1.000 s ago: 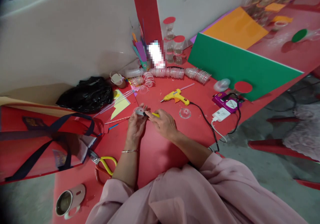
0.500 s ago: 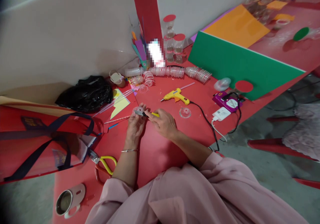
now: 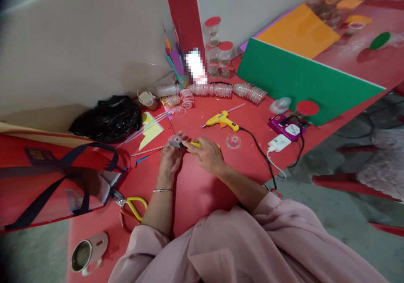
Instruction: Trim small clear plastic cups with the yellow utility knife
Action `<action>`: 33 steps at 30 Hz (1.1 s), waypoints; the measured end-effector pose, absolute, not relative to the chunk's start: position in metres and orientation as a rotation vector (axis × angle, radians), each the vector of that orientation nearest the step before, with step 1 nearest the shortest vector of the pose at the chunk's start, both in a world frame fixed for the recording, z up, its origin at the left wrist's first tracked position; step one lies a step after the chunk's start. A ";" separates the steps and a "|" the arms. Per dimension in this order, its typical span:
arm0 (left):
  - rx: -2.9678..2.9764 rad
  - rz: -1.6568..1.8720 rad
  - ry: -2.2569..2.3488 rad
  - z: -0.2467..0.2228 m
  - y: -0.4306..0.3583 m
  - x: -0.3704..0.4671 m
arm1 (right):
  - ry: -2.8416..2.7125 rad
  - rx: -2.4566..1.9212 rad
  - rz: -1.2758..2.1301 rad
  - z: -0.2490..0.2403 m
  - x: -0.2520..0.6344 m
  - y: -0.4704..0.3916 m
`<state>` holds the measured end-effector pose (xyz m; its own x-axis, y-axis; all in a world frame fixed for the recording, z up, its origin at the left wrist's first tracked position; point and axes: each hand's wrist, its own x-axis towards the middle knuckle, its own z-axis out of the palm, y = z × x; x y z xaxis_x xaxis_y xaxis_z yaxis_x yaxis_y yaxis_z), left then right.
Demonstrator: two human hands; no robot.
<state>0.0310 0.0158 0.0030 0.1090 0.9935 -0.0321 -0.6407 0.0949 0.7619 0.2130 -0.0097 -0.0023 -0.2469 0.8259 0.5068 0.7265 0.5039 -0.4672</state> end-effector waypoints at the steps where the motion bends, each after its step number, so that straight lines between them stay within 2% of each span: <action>1: 0.691 1.345 0.656 0.003 0.016 0.031 | -2.023 -1.264 0.173 -0.002 0.213 -0.009; 33: 0.744 1.416 0.761 -0.009 0.019 0.031 | -2.032 -1.226 0.158 -0.002 0.211 -0.010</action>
<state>0.0313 0.0195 -0.0089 0.0119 0.9998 -0.0181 -0.5668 0.0216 0.8236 0.2112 -0.0097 -0.0020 -0.2647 0.8047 0.5314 0.7128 0.5344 -0.4542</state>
